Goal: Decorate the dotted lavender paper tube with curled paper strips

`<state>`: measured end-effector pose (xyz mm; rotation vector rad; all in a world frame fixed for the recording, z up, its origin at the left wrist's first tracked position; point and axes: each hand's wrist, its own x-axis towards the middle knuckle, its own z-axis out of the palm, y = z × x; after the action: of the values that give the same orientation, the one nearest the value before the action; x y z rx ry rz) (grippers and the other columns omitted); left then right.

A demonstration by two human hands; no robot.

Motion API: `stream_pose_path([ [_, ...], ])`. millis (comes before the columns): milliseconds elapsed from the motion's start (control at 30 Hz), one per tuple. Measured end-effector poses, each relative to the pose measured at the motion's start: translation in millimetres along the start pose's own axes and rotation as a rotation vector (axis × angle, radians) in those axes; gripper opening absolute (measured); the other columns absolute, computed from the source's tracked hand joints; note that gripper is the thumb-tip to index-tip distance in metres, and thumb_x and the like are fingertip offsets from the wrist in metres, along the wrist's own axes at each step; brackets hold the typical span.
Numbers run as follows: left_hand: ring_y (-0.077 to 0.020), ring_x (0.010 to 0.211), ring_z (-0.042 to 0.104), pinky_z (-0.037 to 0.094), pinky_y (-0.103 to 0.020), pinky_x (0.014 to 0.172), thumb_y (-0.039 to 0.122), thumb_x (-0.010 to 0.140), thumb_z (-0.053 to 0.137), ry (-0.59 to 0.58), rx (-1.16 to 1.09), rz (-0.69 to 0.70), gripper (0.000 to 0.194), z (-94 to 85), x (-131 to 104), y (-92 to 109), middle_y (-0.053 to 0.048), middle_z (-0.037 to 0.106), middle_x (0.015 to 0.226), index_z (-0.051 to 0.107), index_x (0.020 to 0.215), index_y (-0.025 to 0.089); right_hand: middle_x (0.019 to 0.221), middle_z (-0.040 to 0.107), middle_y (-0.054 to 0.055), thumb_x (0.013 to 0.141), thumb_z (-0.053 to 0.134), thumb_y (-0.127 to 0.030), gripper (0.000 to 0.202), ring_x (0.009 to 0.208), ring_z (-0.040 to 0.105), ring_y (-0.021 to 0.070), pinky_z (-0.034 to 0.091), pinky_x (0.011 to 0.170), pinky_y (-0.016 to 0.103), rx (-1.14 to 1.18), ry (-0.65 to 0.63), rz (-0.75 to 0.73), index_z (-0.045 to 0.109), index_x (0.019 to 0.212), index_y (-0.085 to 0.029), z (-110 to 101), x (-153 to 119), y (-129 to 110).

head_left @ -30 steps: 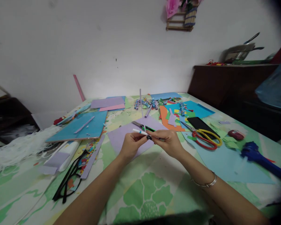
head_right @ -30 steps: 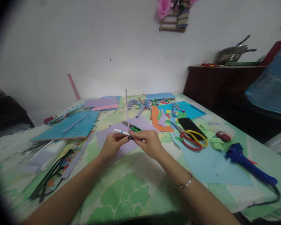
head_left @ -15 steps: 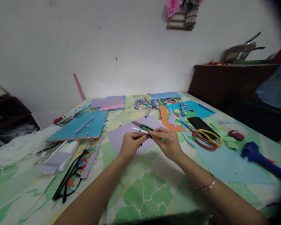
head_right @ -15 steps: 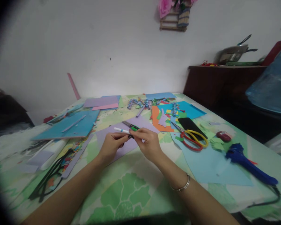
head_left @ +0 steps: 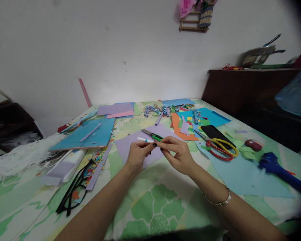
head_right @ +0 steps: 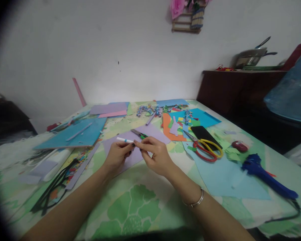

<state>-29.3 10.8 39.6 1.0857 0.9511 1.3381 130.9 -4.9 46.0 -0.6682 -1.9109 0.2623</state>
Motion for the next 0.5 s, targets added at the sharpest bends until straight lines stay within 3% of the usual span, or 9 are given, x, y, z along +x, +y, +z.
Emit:
stream_pose_path([
  [100,-0.0042,0.043,0.033,0.019,-0.022,0.044,0.036,0.053,0.081,-0.003,0.052,0.032,0.027,-2.6,3,-2,0.003,0.049,0.042,0.07,0.057,0.012,0.094,0.065,0.006,0.082,0.053,-0.013,0.036,0.08,0.06,0.0141,0.048,0.07,0.027,0.062,-0.054,0.092,0.066,0.113,-0.027,-4,1,-4],
  [333,-0.0064,0.047,0.041,0.028,-0.021,0.047,0.033,0.058,0.078,-0.04,0.119,0.097,0.022,0.6,0,0,0.001,0.058,0.049,0.07,0.058,0.013,0.08,0.067,0.005,0.085,0.056,-0.03,0.033,0.068,0.057,0.0141,0.045,0.062,0.027,0.167,-0.064,0.289,0.065,0.115,-0.022,-1,1,0],
  [500,-0.0092,0.054,0.047,0.033,-0.023,0.052,0.029,0.067,0.073,-0.247,0.218,0.189,0.016,2.0,-6,3,-0.001,0.061,0.056,0.075,0.074,0.015,0.059,0.061,0.001,0.086,0.051,-0.044,0.047,0.049,0.048,0.0108,0.038,0.048,0.025,0.499,-0.092,0.561,0.058,0.122,-0.015,-1,3,6],
])
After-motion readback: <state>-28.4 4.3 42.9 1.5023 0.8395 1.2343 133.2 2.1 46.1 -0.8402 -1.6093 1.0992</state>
